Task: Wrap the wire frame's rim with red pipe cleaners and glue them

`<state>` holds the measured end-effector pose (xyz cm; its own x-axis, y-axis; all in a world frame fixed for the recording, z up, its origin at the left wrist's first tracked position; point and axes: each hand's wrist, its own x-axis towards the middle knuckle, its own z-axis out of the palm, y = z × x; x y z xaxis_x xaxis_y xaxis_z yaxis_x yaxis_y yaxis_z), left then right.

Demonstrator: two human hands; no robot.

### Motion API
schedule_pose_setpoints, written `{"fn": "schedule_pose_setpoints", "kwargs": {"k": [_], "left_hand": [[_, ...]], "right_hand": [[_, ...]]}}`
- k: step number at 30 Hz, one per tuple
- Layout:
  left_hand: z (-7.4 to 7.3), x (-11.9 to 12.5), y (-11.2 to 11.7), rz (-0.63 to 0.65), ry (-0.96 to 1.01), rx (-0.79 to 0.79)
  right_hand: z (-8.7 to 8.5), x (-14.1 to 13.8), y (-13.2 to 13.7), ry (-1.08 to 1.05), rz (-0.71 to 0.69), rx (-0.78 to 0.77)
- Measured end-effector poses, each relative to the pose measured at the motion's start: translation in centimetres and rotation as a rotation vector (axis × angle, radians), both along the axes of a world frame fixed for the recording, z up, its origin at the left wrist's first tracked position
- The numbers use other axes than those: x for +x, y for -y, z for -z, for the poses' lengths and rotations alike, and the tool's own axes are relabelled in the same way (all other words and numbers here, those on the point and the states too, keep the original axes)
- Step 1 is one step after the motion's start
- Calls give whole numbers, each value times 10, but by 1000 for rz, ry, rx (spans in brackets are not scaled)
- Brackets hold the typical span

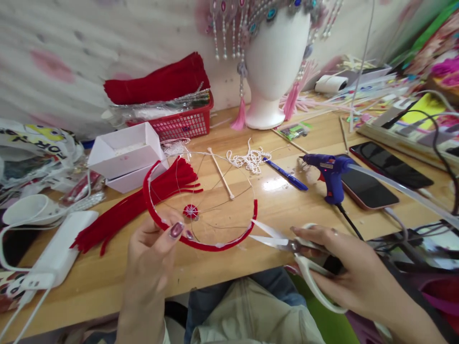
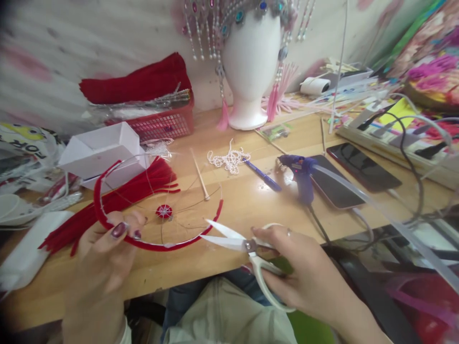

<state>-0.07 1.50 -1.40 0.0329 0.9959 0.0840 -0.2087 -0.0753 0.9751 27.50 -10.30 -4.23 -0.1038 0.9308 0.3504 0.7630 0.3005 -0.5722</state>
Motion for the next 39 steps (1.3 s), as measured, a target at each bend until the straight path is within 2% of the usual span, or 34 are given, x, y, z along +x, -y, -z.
{"fn": "schedule_pose_setpoints", "kwargs": {"k": [6, 12, 18, 27, 34, 39], "left_hand": [[-1, -12, -15, 155, -28, -60], [-6, -20, -30, 295, -69, -76], [-7, -21, -49, 462, -30, -109], [-10, -16, -64, 554, -45, -141], [-11, -10, -69, 609, -59, -74], [-14, -6, -71, 632, -109, -43]], "right_hand": [[1, 3, -5, -72, -86, -157], [-12, 10, -13, 80, -194, -137], [-17, 9, -16, 47, -231, -119], [-18, 11, -13, 77, -248, -80], [-16, 16, -14, 69, -304, -142], [-18, 14, -14, 65, -293, -116]]}}
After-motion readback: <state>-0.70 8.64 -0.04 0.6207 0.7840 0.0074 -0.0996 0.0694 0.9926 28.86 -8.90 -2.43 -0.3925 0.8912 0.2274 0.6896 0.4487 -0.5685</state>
